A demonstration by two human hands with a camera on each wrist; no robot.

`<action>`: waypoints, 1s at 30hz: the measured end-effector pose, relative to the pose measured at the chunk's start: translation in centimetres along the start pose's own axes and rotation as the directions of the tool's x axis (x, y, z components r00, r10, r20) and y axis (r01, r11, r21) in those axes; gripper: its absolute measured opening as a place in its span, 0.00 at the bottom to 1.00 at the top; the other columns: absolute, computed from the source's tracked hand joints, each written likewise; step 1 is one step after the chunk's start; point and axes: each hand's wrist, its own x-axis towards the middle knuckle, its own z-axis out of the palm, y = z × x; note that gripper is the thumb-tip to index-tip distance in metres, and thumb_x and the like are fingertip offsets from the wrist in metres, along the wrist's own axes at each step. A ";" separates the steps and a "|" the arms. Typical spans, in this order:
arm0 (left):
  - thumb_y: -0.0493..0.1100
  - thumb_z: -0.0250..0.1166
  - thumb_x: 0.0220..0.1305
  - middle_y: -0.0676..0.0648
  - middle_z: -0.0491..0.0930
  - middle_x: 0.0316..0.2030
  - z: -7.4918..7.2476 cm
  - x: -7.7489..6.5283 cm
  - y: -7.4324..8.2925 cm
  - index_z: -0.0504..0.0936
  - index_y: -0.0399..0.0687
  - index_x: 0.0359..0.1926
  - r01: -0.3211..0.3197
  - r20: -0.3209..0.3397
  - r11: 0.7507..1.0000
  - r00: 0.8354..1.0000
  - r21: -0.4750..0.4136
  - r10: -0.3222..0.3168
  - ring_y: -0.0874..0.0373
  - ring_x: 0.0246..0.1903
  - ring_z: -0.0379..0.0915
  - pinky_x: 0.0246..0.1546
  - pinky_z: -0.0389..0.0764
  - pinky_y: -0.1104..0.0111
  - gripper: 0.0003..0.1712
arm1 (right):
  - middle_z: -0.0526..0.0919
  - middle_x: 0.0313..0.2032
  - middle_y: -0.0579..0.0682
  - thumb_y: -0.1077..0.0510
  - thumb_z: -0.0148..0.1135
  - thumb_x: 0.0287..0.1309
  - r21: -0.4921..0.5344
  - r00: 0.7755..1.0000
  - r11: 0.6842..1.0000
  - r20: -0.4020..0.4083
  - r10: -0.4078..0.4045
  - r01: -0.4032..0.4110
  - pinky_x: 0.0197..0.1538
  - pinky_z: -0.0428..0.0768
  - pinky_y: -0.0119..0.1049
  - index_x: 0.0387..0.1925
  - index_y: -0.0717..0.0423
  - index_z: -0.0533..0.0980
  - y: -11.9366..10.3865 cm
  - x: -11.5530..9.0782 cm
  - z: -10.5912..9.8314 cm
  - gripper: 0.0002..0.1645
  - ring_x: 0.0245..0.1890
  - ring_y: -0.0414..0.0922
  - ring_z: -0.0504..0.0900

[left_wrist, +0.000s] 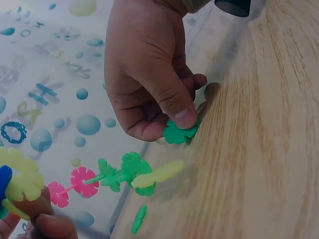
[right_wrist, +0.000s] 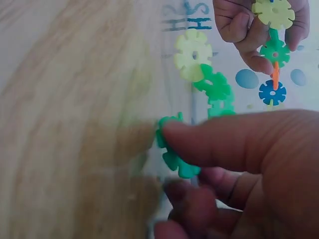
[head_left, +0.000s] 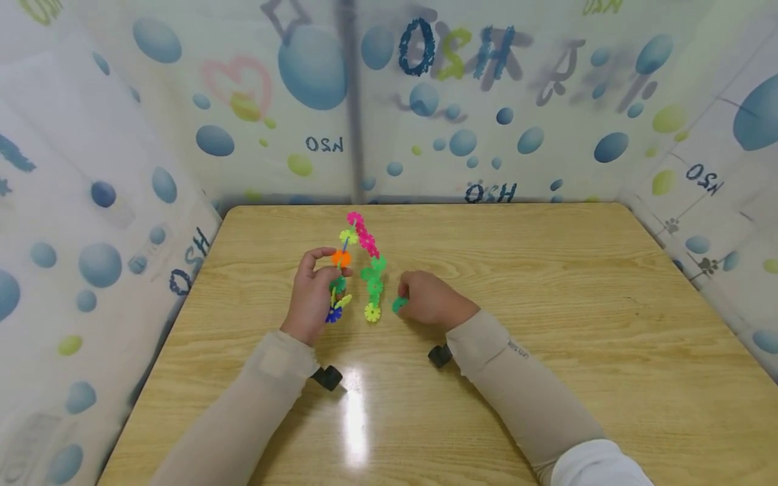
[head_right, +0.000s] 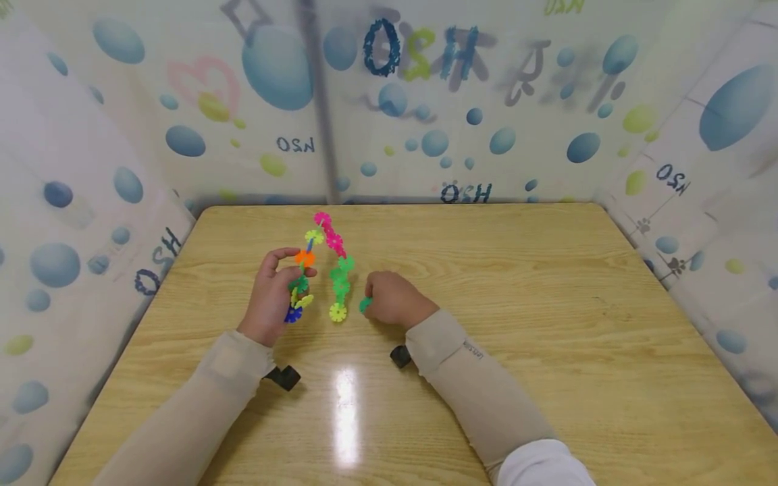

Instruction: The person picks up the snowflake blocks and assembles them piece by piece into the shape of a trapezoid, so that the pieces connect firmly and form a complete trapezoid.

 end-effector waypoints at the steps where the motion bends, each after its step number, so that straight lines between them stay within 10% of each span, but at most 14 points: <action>1: 0.40 0.49 0.76 0.34 0.83 0.52 0.0 0.0 0.0 0.66 0.51 0.66 -0.002 0.000 1.000 1.000 0.000 0.002 0.57 0.28 0.69 0.35 0.75 0.69 0.20 | 0.79 0.36 0.50 0.61 0.71 0.65 0.030 1.000 1.000 -0.012 0.000 0.000 0.38 0.75 0.36 0.40 0.56 0.78 -0.1 0.0 -0.1 0.08 0.35 0.46 0.75; 4: 0.40 0.49 0.76 0.32 0.81 0.54 0.1 0.1 0.0 0.66 0.52 0.67 -0.001 0.008 1.000 1.000 0.001 0.001 0.57 0.28 0.68 0.35 0.74 0.69 0.21 | 0.79 0.36 0.52 0.62 0.68 0.68 0.224 0.999 0.974 -0.053 -0.002 0.014 0.38 0.79 0.36 0.42 0.57 0.78 -0.5 -0.1 -0.2 0.06 0.34 0.46 0.77; 10: 0.42 0.49 0.77 0.37 0.83 0.53 0.3 -0.2 0.1 0.66 0.55 0.68 0.015 0.033 1.000 0.999 0.018 -0.015 0.57 0.30 0.69 0.35 0.74 0.69 0.21 | 0.84 0.35 0.54 0.66 0.63 0.70 0.645 0.997 0.760 -0.070 -0.046 0.080 0.43 0.90 0.40 0.52 0.66 0.78 -2.3 -0.5 0.4 0.11 0.31 0.44 0.87; 14: 0.42 0.50 0.77 0.40 0.83 0.51 0.4 -0.2 0.0 0.66 0.55 0.67 0.003 0.046 1.000 0.999 0.030 -0.004 0.58 0.30 0.68 0.34 0.73 0.70 0.21 | 0.86 0.34 0.53 0.67 0.61 0.71 0.720 0.996 0.689 -0.062 -0.058 0.085 0.43 0.90 0.40 0.53 0.69 0.77 -3.3 -0.8 1.2 0.13 0.31 0.43 0.87; 30: 0.38 0.51 0.77 0.45 0.81 0.40 0.7 -0.3 -0.3 0.67 0.50 0.69 -0.043 0.081 0.998 0.996 0.046 0.039 0.50 0.54 0.78 0.46 0.76 0.68 0.22 | 0.86 0.42 0.57 0.67 0.60 0.71 0.722 0.995 0.686 -0.089 -0.037 0.090 0.44 0.89 0.37 0.53 0.70 0.80 -4.3 -1.1 2.0 0.13 0.31 0.41 0.86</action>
